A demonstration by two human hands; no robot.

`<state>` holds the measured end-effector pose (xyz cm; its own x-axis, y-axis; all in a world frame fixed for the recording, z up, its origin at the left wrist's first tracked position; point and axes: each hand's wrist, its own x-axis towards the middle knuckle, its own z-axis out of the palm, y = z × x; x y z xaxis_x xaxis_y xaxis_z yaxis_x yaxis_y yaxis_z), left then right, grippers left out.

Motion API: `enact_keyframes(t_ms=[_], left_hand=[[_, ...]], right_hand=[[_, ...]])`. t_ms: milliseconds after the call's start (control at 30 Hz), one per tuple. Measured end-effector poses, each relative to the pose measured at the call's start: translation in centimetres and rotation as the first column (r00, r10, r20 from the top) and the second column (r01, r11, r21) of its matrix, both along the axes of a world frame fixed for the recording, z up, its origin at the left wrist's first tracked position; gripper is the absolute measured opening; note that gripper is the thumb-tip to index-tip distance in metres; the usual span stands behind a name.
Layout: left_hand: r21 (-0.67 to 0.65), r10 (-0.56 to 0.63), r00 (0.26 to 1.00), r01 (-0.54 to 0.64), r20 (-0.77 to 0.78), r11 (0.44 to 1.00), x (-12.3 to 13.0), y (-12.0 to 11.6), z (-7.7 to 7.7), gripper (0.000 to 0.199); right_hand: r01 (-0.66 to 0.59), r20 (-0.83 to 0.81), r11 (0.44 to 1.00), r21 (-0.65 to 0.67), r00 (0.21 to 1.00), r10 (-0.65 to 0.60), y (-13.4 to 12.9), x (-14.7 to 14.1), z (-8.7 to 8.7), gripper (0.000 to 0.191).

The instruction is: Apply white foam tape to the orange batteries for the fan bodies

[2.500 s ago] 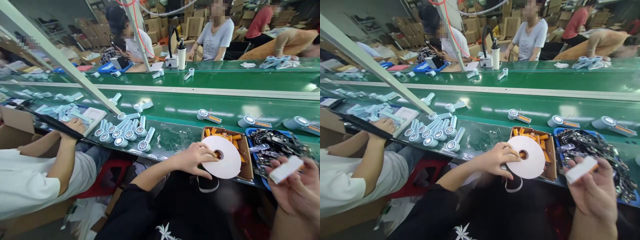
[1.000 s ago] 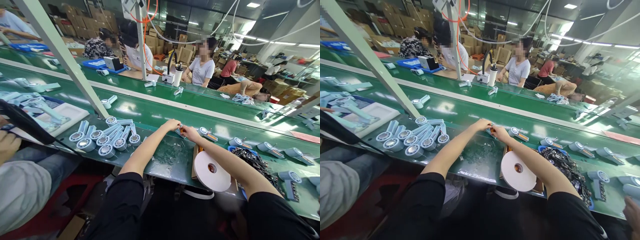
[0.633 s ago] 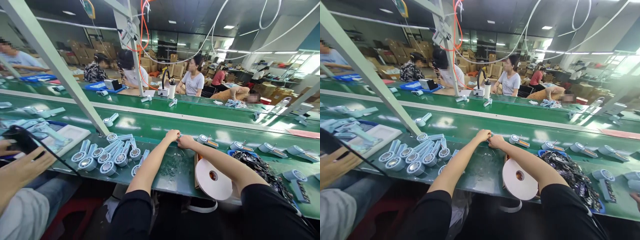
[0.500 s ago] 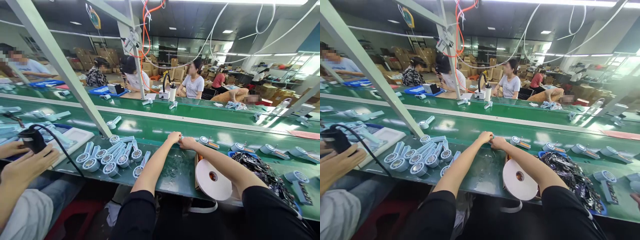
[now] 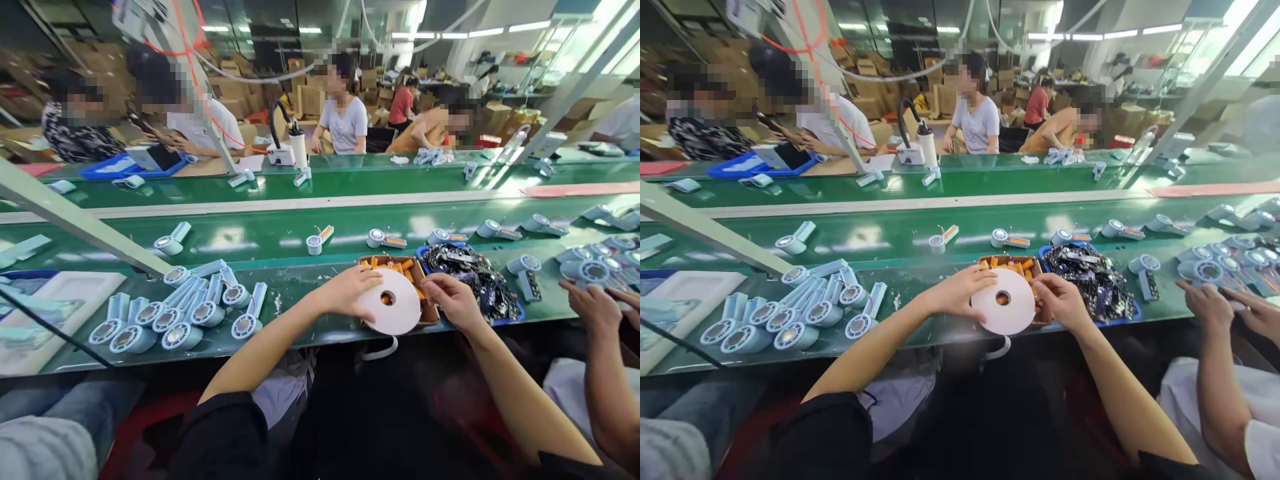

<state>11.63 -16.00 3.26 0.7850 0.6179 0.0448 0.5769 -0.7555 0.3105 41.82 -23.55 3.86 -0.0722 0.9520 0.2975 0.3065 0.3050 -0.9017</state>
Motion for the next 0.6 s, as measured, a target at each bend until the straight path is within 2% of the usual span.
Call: enact_keyframes(t_ms=[67, 100, 167, 233, 300, 333, 400, 433, 500, 567, 600], left_hand=[[0.029, -0.181, 0.983, 0.180, 0.026, 0.983, 1.7, -2.5, -0.6, 0.086], [0.042, -0.213, 0.977, 0.212, 0.028, 0.976, 2.2, -3.3, -0.7, 0.087], [0.049, -0.197, 0.980, 0.196, 0.033, 0.979, 2.6, -4.1, -0.6, 0.086], [0.083, -0.139, 0.987, 0.132, 0.085, 0.988, 2.3, -4.5, -0.3, 0.086], [0.165, -0.042, 0.980, 0.009, 0.194, 0.986, 1.6, -5.3, 0.0, 0.087], [0.212, -0.001, 0.968, -0.054, 0.252, 0.976, 1.1, -5.9, 0.0, 0.086], [0.282, 0.041, 0.945, -0.138, 0.325, 0.949, 0.2, -7.3, -0.4, 0.076], [0.300, 0.058, 0.939, -0.167, 0.339, 0.939, -0.4, -7.9, -0.8, 0.071], [0.308, 0.143, 0.919, -0.265, 0.366, 0.914, -1.7, -8.8, -1.9, 0.069], [0.267, 0.306, 0.847, -0.445, 0.434, 0.855, -3.2, -9.4, -3.1, 0.075], [0.229, 0.389, 0.791, -0.536, 0.473, 0.812, -3.9, -9.8, -3.7, 0.078]], right_hand=[[0.148, -0.104, 0.988, -0.041, 0.983, -0.151, -1.8, 1.7, -1.6, 0.035], [0.200, -0.130, 0.978, -0.059, 0.970, -0.206, -2.4, 2.3, -2.2, 0.037], [0.244, -0.150, 0.966, -0.081, 0.956, -0.254, -3.0, 2.8, -2.8, 0.040], [0.190, -0.118, 0.976, -0.103, 0.972, -0.201, -3.3, 2.8, -2.6, 0.043], [0.031, -0.066, 0.985, -0.168, 0.997, -0.043, -3.7, 2.2, -2.0, 0.047], [-0.077, -0.048, 0.973, -0.218, 0.997, 0.068, -4.1, 1.5, -1.6, 0.050], [-0.296, -0.009, 0.906, -0.301, 0.952, 0.307, -4.9, -0.2, -1.2, 0.050], [-0.400, 0.026, 0.861, -0.313, 0.903, 0.429, -5.3, -1.2, -1.2, 0.045], [-0.582, 0.164, 0.760, -0.290, 0.752, 0.638, -6.0, -3.1, -1.3, 0.037], [-0.680, 0.362, 0.681, -0.273, 0.583, 0.727, -6.1, -4.2, -1.6, 0.042], [-0.696, 0.442, 0.660, -0.283, 0.516, 0.734, -5.9, -4.4, -1.7, 0.041]])
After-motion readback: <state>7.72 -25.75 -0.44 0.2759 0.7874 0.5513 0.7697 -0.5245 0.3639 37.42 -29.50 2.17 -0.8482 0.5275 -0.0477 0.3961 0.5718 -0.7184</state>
